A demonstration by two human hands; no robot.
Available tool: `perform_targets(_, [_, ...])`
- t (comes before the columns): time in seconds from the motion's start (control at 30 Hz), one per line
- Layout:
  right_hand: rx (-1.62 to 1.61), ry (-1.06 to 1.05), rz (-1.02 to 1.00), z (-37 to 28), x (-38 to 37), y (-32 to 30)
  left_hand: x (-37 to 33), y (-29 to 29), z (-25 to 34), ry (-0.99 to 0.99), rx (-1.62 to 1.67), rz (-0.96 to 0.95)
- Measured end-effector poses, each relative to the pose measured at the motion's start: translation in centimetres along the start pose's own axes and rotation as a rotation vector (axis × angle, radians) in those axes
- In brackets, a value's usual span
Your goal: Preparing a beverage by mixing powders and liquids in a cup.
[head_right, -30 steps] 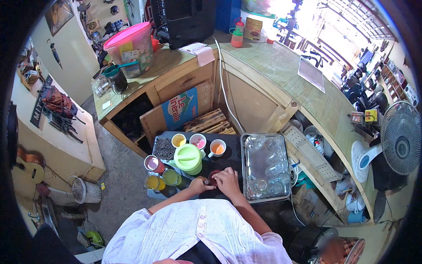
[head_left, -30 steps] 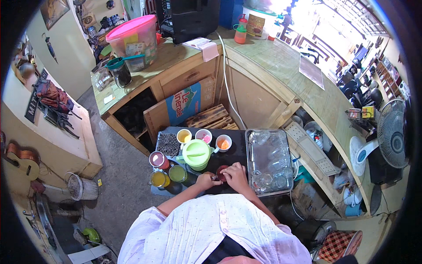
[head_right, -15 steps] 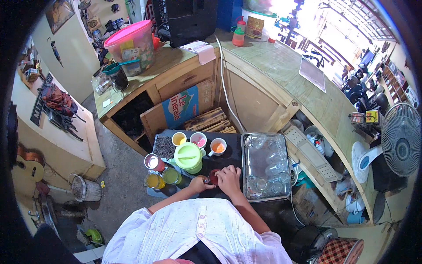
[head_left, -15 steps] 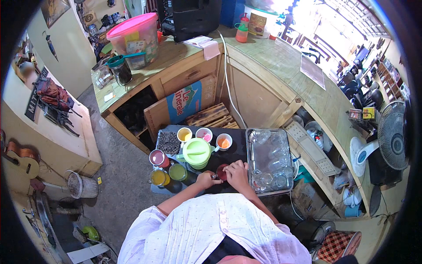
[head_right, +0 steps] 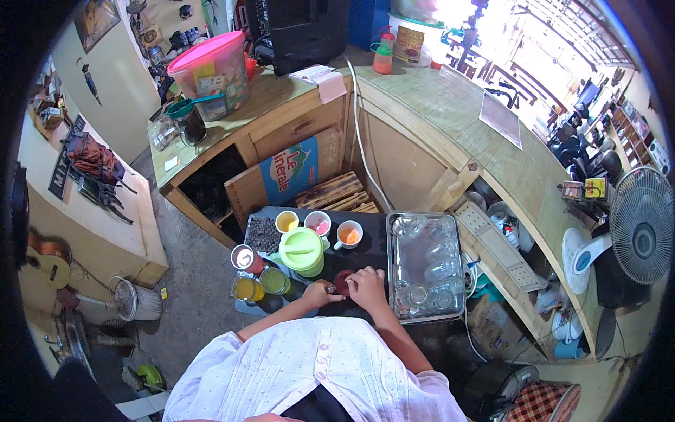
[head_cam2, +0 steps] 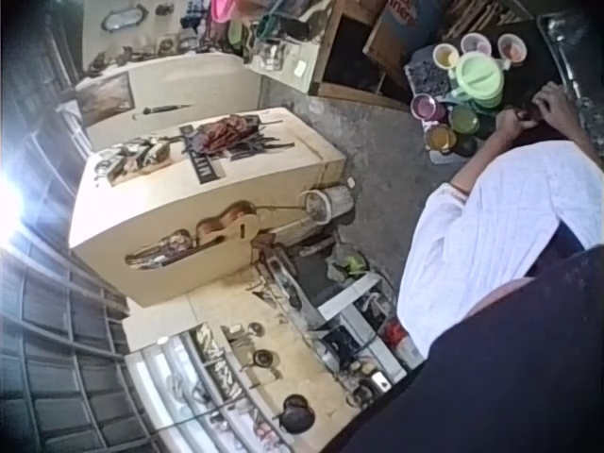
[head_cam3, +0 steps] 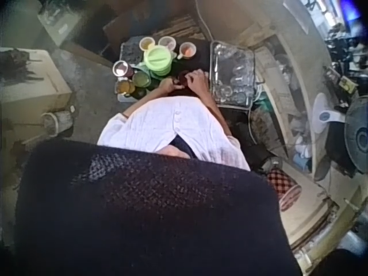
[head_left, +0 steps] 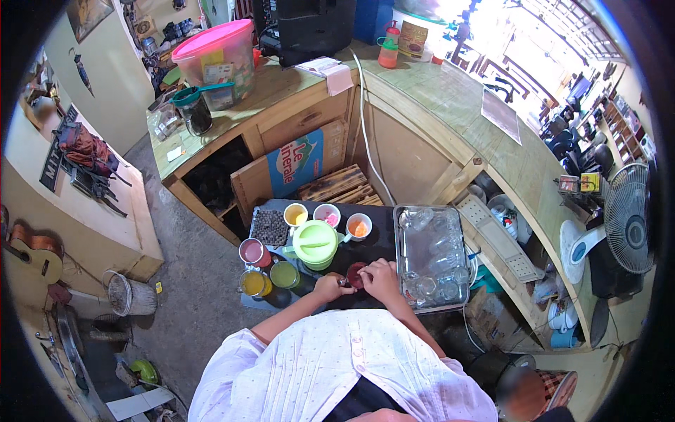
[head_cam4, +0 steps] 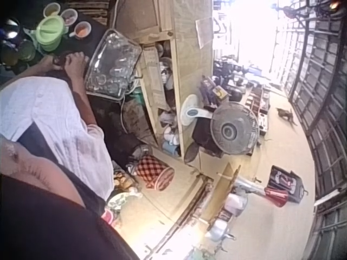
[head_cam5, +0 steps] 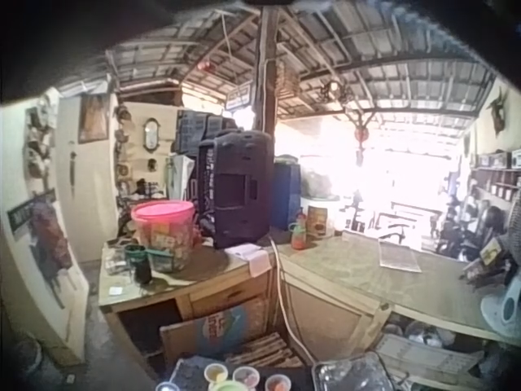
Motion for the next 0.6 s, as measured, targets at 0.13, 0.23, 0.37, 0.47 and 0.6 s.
perform_targets(0.13, [0.007,-0.097,0.199,-1.4,0.0,-2.2,0.0,0.0,0.0,-0.015,-0.005,-0.021])
perform_targets(0.23, [0.073,-0.036,0.004,-0.5,-0.1,-0.5,0.2,-0.3,0.3,-0.028,0.007,-0.021])
perform_targets(0.37, [0.034,-0.090,0.095,-1.1,0.2,-1.5,0.3,-0.6,0.6,-0.013,0.008,0.017])
perform_targets(0.47, [0.014,-0.062,0.069,-1.2,0.1,-1.3,0.1,-0.3,0.6,-0.020,0.019,-0.038])
perform_targets(0.6, [0.107,-0.038,0.026,-0.6,0.2,-0.9,0.0,-0.1,0.2,0.008,-0.032,-0.026])
Point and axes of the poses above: each hand's wrist, its own x-axis away from the middle knuckle, its own y-axis out of the palm, z = x × y, the point moved 10 cm from there along -x, towards the middle knuckle, and after that the axes turned 6 degrees about y, right-handed, at the moved point
